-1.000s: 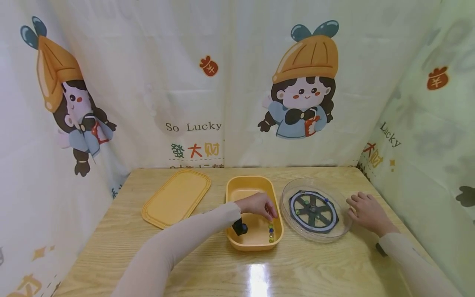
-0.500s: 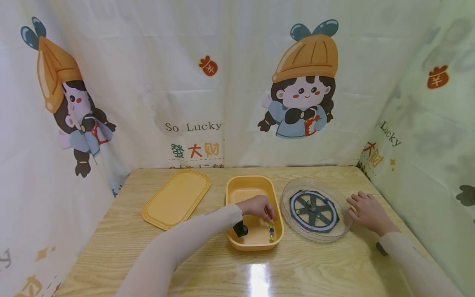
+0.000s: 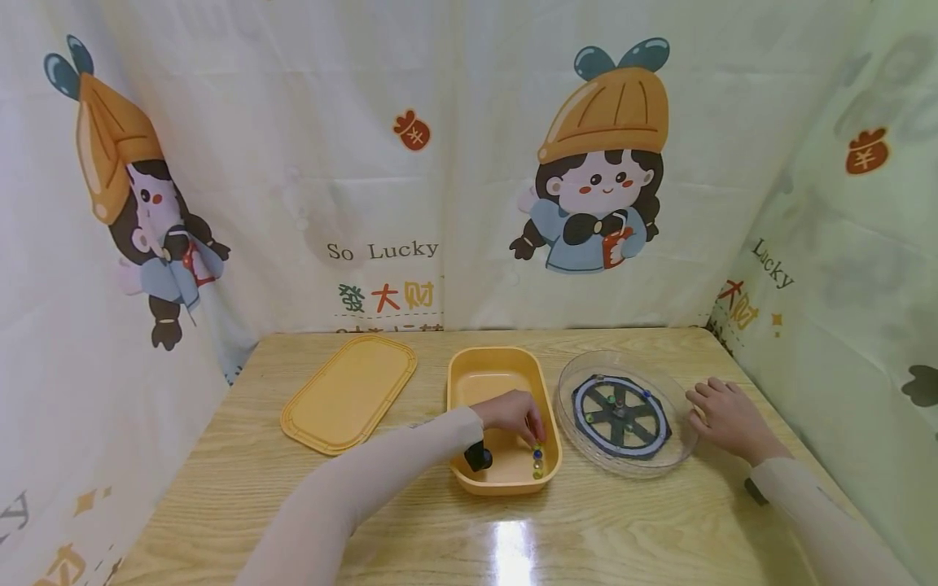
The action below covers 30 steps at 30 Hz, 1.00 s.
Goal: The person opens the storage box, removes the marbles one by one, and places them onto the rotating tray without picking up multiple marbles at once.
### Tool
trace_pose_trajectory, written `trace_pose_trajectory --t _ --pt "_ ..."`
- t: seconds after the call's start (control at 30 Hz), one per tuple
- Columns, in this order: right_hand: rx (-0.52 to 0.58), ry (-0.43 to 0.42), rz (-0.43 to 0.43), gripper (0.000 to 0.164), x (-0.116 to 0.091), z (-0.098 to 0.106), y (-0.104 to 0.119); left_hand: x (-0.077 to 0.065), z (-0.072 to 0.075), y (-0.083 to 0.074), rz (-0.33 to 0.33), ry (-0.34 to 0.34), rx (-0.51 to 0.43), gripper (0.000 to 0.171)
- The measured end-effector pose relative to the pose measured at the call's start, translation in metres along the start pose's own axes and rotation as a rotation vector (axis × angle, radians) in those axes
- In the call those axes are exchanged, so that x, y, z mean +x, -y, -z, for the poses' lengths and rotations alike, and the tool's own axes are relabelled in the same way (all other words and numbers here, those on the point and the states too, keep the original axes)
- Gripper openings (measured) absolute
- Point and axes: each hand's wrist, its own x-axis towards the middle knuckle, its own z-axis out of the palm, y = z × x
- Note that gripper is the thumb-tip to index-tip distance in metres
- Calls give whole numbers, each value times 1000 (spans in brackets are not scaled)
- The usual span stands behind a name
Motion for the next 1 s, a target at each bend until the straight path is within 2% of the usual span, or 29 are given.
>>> trace_pose_trajectory --t 0.3,0.6,1.0 --pt "-4 -7 8 19 0 -1 -1 2 -5 2 17 -4 19 8" --pt "1 -3 -1 18 -1 -2 -1 6 -10 6 42 6 -2 8" --pt "2 -14 11 18 -1 -3 -1 6 -13 4 8 19 34 11"
